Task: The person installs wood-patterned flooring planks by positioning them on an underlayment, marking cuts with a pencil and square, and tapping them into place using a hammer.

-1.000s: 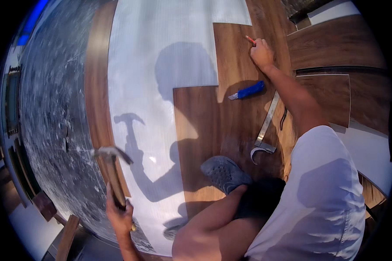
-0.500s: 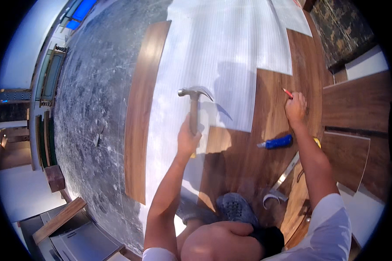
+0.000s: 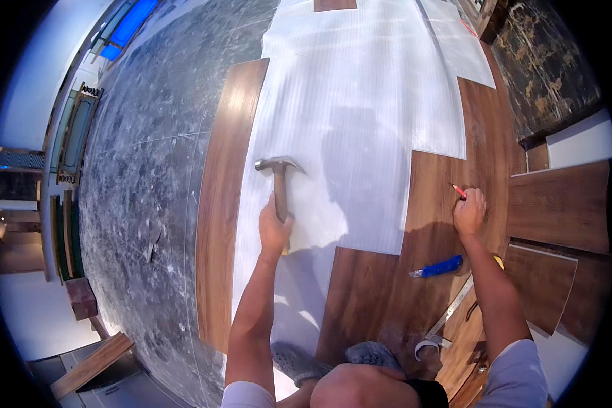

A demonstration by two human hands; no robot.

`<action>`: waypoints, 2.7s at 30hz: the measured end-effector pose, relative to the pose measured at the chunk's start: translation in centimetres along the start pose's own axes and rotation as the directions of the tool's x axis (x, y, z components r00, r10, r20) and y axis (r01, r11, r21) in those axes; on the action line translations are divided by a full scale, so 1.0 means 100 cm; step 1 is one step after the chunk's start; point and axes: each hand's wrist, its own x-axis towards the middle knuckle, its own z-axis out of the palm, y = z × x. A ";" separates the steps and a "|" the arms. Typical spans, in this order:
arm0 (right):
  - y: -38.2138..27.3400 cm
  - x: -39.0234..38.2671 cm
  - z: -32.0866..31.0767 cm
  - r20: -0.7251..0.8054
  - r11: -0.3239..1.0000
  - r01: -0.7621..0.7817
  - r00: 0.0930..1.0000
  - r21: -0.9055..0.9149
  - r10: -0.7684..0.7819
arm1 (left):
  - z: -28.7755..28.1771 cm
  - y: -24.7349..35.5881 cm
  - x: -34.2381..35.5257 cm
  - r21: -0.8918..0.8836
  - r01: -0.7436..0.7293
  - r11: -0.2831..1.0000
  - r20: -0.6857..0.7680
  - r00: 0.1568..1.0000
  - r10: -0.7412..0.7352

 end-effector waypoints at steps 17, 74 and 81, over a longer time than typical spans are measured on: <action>0.013 0.007 0.002 0.223 0.997 -0.012 0.975 0.083 -0.007 | 0.014 -0.040 0.051 0.149 0.050 0.988 -0.046 0.998 -0.043; 0.001 0.002 -0.001 0.131 0.993 -0.115 0.985 0.033 0.110 | -0.226 0.012 -0.086 0.291 -0.391 0.873 0.717 0.694 0.072; 0.015 0.012 -0.008 0.143 0.988 -0.118 0.981 -0.097 0.131 | -0.382 0.111 -0.210 0.218 0.265 0.939 0.372 0.867 -0.331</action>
